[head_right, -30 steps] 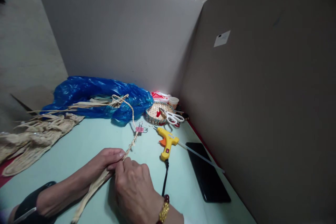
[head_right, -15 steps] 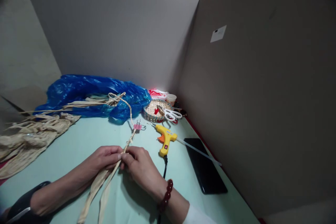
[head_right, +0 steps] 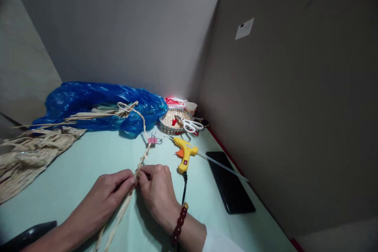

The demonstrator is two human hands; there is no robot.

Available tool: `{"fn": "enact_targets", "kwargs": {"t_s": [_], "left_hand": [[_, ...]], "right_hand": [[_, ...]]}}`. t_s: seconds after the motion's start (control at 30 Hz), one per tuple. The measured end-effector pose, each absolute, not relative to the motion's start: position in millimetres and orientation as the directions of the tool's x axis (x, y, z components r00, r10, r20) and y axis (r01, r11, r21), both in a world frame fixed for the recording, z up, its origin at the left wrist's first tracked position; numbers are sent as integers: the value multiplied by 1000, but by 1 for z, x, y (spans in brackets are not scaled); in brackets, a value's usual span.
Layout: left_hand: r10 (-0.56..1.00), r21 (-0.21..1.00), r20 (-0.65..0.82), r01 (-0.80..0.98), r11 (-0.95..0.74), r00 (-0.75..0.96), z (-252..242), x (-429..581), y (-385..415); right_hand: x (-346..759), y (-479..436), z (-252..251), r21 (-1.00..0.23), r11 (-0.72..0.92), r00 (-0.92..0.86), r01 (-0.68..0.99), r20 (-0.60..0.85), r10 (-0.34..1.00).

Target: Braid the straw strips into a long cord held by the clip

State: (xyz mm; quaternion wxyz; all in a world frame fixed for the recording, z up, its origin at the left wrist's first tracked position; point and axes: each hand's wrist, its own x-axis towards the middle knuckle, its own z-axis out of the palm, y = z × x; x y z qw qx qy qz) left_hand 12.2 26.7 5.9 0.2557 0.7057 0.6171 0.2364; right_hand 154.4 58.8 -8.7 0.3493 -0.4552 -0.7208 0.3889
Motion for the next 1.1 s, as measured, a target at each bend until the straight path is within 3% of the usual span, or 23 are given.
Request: {"fn": "enact_targets", "kwargs": {"t_s": [0.27, 0.37, 0.5, 0.6, 0.67, 0.73, 0.9, 1.1], "left_hand": [[979, 388, 38, 899, -201, 203, -2, 22, 18], [965, 363, 35, 896, -255, 261, -1, 24, 11], [950, 518, 78, 802, -297, 302, 8, 25, 5], [982, 701, 154, 688, -186, 109, 17, 19, 12], [992, 821, 120, 565, -84, -26, 19, 13, 21], [999, 893, 47, 449, -40, -5, 14, 9, 31], [979, 965, -111, 252, 66, 170, -6, 7, 44], [977, 974, -149, 192, 119, 155, -6, 9, 48]], "right_hand": [[155, 60, -11, -992, 53, -434, 115, -2, 901], [154, 58, -8, -997, -52, -418, 62, -73, 906], [154, 58, -5, -992, -121, -432, 29, -122, 894], [156, 60, -8, -995, -96, -447, 37, -103, 889], [156, 61, -10, -996, -75, -456, 44, -87, 886], [156, 61, -11, -998, -61, -481, 33, -70, 874], [154, 63, -8, -999, -6, -566, 32, -23, 824], [159, 66, -4, -909, 244, -558, 337, 17, 830]]}}
